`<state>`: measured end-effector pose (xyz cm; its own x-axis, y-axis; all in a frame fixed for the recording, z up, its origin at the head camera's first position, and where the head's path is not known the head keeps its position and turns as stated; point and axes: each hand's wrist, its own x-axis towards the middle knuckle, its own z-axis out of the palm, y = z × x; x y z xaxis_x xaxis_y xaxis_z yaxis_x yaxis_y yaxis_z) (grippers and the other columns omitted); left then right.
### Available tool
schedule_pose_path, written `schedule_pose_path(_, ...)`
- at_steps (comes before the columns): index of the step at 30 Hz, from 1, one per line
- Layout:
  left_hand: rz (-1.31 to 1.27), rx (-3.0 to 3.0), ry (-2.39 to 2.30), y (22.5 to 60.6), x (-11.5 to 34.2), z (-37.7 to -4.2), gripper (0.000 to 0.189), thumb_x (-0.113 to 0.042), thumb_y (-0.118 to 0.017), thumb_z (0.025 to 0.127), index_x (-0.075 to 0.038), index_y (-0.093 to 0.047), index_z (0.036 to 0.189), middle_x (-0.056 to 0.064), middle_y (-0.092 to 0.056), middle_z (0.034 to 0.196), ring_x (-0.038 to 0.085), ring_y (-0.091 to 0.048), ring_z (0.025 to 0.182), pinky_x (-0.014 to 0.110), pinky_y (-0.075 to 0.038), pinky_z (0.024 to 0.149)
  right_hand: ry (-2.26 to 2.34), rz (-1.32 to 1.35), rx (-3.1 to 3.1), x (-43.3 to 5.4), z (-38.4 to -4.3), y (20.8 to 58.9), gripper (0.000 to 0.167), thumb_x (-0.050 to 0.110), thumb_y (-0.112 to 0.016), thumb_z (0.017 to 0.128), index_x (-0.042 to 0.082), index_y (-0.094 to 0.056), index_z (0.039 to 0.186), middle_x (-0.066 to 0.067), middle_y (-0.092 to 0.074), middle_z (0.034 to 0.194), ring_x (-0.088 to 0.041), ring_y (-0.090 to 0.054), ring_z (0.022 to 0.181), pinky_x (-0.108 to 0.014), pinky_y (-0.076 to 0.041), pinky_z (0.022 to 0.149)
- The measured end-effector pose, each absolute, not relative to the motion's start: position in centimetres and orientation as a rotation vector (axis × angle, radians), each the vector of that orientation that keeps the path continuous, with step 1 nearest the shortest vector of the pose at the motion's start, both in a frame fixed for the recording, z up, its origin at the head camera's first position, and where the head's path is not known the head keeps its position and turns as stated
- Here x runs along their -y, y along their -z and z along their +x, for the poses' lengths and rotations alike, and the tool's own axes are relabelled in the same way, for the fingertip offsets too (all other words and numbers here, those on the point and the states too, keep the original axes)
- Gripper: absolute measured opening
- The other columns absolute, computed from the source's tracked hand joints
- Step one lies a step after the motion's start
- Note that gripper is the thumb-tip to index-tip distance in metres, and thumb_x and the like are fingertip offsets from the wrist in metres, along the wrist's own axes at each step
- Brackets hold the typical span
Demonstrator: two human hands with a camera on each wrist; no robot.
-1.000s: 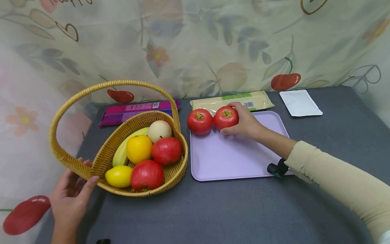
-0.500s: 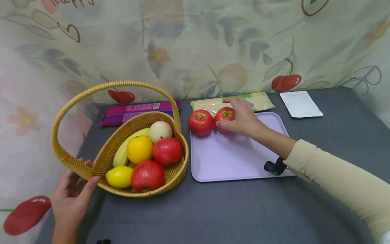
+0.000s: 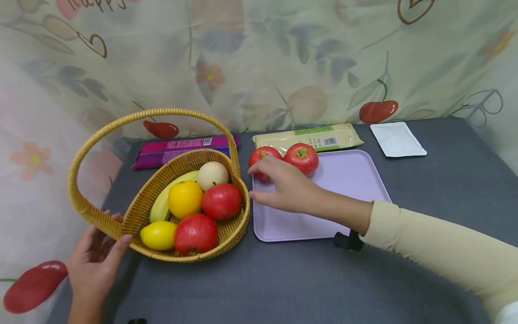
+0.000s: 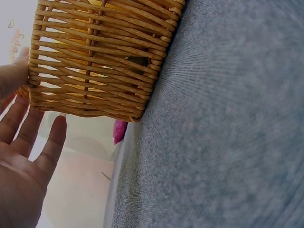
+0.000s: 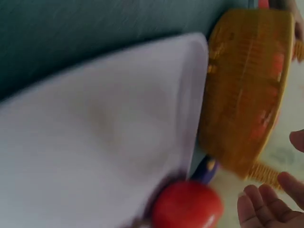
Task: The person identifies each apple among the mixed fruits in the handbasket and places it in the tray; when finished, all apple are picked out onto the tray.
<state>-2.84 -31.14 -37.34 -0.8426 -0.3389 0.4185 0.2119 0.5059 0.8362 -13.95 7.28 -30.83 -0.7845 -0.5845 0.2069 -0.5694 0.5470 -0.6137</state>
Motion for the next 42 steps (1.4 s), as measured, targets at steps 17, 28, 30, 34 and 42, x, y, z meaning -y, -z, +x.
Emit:
schedule_pose_path(17, 0.102, 2.206, 1.325, 37.4, 31.2, -2.7, 0.064, 0.020, -0.073, 0.080, -0.002, -0.059, 0.138, 0.010, -0.068, 0.124, 0.017, -0.065, 0.109, 0.015, -0.051, 0.087, 0.437, -1.080, -2.777, 1.1, -14.4, 27.5, 0.031, 0.043, -0.065, 0.095, 0.012, -0.067, 0.098, -0.002, -0.062, 0.085, -0.018, -0.058, 0.074, -0.026, -0.049, 0.059)
schedule_pose_path(28, 0.080, 2.227, 1.276, 37.4, 31.2, -2.7, 0.065, 0.020, -0.072, 0.080, -0.002, -0.058, 0.139, 0.010, -0.067, 0.124, 0.016, -0.065, 0.108, 0.014, -0.051, 0.086, 0.051, -0.812, -2.770, 5.1, -15.2, 27.8, 0.052, 0.069, -0.042, 0.096, 0.022, -0.064, 0.089, 0.003, -0.061, 0.085, -0.019, -0.057, 0.076, -0.032, -0.048, 0.052)
schedule_pose_path(30, 0.086, 2.229, 1.274, 37.4, 31.2, -2.7, 0.065, 0.020, -0.073, 0.080, -0.003, -0.058, 0.139, 0.010, -0.067, 0.124, 0.016, -0.065, 0.108, 0.014, -0.051, 0.086, -0.004, -0.778, -2.759, 5.8, -15.2, 28.0, 0.054, 0.070, -0.039, 0.096, 0.023, -0.065, 0.096, 0.003, -0.062, 0.088, -0.019, -0.056, 0.080, -0.033, -0.048, 0.053)
schedule_pose_path(34, 0.076, 2.231, 1.275, 37.4, 31.3, -2.7, 0.066, 0.020, -0.073, 0.079, -0.003, -0.058, 0.139, 0.010, -0.067, 0.125, 0.016, -0.065, 0.108, 0.015, -0.052, 0.086, -0.135, -0.767, -2.746, 6.8, -15.0, 28.5, 0.059, 0.072, -0.040, 0.095, 0.021, -0.068, 0.103, 0.003, -0.064, 0.089, -0.018, -0.057, 0.082, -0.031, -0.050, 0.055)
schedule_pose_path(42, 0.032, 2.228, 1.268, 37.4, 31.4, -2.9, 0.067, 0.021, -0.073, 0.078, -0.002, -0.058, 0.139, 0.011, -0.067, 0.125, 0.015, -0.065, 0.109, 0.015, -0.051, 0.087, -0.224, -0.869, -2.823, 7.0, -14.9, 29.8, 0.056, 0.072, -0.052, 0.090, 0.020, -0.069, 0.101, 0.002, -0.066, 0.088, -0.019, -0.060, 0.076, -0.032, -0.055, 0.056)
